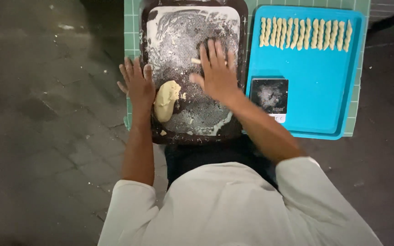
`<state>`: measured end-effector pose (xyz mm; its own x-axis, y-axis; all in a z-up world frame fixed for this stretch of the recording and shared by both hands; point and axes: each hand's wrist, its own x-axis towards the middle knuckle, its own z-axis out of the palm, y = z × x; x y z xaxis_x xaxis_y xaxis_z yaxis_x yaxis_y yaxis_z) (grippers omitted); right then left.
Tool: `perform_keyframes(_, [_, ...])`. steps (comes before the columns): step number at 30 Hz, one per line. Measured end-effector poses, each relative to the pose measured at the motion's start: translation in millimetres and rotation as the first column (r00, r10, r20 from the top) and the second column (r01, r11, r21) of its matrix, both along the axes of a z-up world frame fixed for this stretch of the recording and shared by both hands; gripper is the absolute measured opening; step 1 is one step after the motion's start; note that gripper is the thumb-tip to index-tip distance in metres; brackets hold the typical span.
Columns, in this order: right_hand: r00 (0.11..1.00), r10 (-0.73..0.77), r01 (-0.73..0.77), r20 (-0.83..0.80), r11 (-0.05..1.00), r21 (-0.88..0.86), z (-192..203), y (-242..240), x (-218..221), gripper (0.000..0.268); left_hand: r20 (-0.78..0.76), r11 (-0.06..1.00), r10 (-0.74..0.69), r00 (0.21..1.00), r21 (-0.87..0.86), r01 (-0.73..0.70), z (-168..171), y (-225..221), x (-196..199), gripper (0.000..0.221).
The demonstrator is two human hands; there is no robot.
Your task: Rolling small pieces of dough into thin strips and twisting them into shapes on a floured tray.
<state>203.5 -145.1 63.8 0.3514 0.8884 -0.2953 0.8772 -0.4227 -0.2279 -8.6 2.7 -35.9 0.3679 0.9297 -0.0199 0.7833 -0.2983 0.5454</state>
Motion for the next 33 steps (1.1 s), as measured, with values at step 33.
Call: perform_keyframes(33, [0.994, 0.113, -0.112, 0.004, 0.99, -0.091, 14, 4, -16, 0.082, -0.046, 0.99, -0.002, 0.999, -0.139, -0.004, 30, 1, 4, 0.08])
